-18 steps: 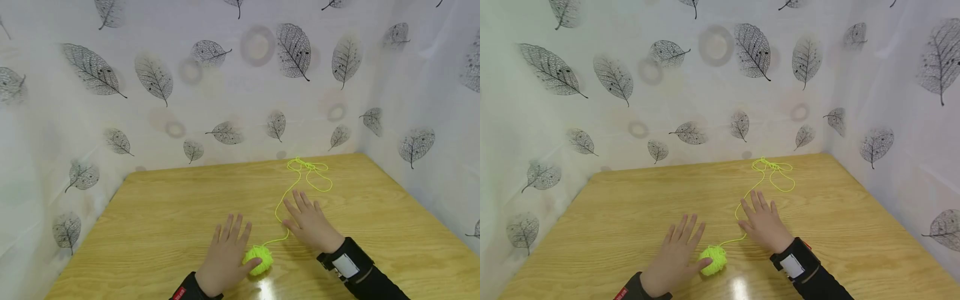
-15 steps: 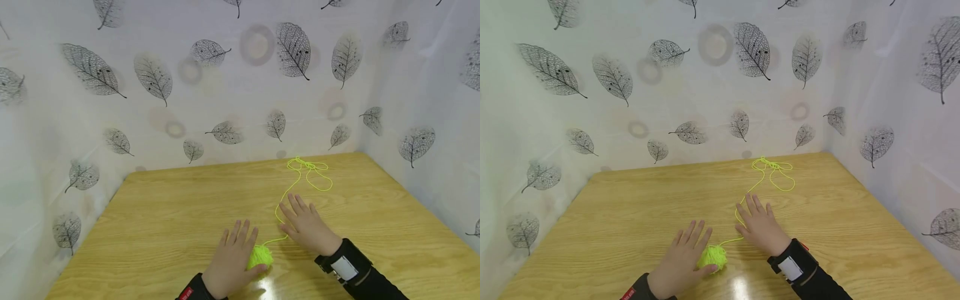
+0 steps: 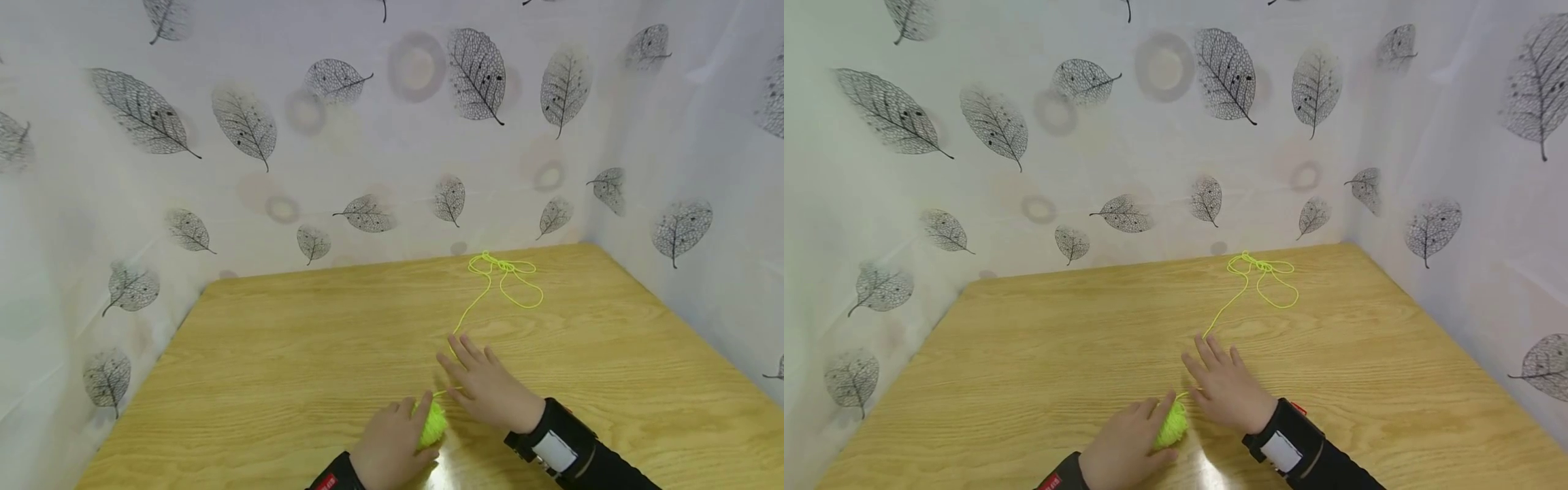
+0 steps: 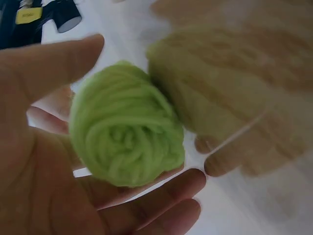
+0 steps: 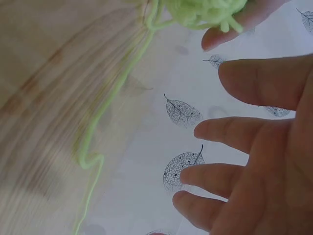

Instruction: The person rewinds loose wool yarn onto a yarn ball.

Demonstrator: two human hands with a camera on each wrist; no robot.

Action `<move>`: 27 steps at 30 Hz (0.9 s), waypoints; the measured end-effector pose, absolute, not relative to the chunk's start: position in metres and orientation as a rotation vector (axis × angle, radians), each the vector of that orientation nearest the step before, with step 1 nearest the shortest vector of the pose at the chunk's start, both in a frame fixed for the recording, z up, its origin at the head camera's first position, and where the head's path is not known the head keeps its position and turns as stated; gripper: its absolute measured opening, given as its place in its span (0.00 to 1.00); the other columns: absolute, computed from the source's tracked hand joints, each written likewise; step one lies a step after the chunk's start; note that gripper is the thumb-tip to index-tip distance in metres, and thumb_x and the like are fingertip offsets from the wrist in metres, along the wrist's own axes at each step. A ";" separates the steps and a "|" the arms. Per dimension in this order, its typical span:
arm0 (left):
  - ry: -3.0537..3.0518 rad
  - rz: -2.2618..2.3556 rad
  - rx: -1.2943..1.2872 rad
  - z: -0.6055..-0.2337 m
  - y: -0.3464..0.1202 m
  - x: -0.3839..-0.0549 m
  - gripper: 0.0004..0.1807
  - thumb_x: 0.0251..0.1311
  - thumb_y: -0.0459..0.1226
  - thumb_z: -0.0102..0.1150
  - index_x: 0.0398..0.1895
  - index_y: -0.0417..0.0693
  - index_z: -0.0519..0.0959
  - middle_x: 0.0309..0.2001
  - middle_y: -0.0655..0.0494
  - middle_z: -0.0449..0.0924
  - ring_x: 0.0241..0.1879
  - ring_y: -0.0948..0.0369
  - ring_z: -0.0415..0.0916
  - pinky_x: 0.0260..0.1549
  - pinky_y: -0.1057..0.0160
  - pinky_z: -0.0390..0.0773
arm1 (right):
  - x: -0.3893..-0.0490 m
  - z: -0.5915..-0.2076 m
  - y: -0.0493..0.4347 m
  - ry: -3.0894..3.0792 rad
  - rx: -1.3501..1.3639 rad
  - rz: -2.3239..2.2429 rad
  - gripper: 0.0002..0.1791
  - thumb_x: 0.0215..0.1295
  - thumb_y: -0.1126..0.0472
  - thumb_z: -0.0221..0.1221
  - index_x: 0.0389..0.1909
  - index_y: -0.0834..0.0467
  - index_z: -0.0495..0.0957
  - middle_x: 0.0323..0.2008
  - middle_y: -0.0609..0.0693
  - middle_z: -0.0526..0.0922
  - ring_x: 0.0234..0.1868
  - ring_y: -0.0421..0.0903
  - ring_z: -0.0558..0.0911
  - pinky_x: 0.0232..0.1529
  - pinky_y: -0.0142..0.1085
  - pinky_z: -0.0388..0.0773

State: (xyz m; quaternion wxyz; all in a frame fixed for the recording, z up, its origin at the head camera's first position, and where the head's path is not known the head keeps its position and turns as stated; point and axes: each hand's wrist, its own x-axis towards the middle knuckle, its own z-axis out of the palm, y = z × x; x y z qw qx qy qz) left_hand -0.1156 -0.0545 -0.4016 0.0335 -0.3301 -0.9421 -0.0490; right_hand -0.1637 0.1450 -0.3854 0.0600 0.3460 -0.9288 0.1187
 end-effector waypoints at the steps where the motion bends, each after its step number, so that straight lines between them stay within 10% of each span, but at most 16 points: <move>1: -2.875 -0.131 -1.017 -0.403 -0.054 -0.116 0.38 0.51 0.54 0.60 0.60 0.39 0.68 0.41 0.46 0.78 0.35 0.57 0.77 0.33 0.62 0.80 | -0.163 -0.385 0.145 -2.813 1.054 0.371 0.28 0.63 0.57 0.56 0.62 0.66 0.65 0.66 0.71 0.55 0.64 0.68 0.55 0.52 0.69 0.59; 9: -2.808 -0.214 -1.070 -0.397 -0.053 -0.116 0.28 0.52 0.47 0.62 0.52 0.39 0.72 0.33 0.51 0.75 0.27 0.62 0.73 0.22 0.68 0.76 | -0.162 -0.386 0.143 -2.838 1.073 0.451 0.25 0.66 0.65 0.51 0.63 0.65 0.63 0.66 0.71 0.54 0.65 0.67 0.53 0.53 0.69 0.57; 27: -2.684 -1.129 -1.154 -0.317 -0.074 -0.110 0.28 0.64 0.45 0.51 0.63 0.42 0.60 0.50 0.52 0.70 0.40 0.64 0.69 0.38 0.63 0.77 | -0.154 -0.366 0.136 -2.646 1.275 1.725 0.22 0.77 0.61 0.32 0.67 0.64 0.55 0.65 0.61 0.63 0.63 0.52 0.62 0.60 0.55 0.61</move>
